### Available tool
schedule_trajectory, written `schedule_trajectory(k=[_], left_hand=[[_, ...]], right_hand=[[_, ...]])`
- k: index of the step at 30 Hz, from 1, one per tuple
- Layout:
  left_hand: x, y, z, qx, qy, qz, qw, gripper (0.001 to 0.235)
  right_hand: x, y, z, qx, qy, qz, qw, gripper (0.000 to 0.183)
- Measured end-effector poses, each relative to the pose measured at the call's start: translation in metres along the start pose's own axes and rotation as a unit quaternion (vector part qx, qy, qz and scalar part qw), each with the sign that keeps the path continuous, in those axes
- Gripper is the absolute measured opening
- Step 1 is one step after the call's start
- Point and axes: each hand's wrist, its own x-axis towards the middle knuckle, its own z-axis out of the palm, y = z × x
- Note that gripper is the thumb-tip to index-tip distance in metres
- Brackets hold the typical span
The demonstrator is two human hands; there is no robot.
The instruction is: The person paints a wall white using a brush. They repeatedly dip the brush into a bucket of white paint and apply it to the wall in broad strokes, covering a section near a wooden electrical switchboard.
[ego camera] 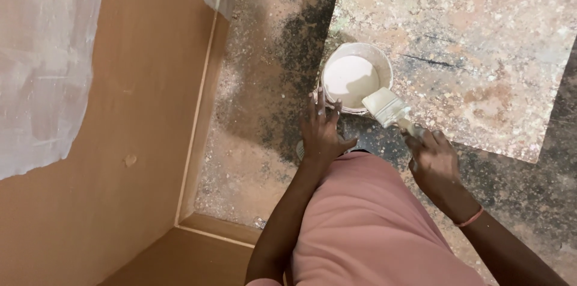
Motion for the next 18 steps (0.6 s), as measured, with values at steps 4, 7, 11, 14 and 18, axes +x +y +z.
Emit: schedule_trajectory(k=[4,7,11,14,18], left_hand=[[0.000,0.001,0.002,0.001,-0.042,-0.020,0.999,0.105],[-0.001,0.001,0.003,0.001,-0.017,-0.013,1.000,0.106],[-0.003,0.001,0.007,0.007,-0.025,-0.016,1.000,0.108],[-0.005,0.001,0.008,0.002,-0.005,-0.010,1.000,0.108],[-0.004,0.000,0.011,0.014,-0.023,-0.007,1.000,0.111]], right_hand=[[-0.006,0.003,-0.009,0.011,0.064,-0.047,0.997,0.032],[-0.004,0.001,-0.017,0.010,0.056,0.051,0.997,0.031],[0.019,-0.004,-0.021,0.180,0.105,0.145,0.967,0.017],[0.037,-0.012,-0.016,0.332,-0.013,0.362,0.871,0.018],[0.045,-0.012,-0.003,0.530,-0.027,0.445,0.721,0.023]])
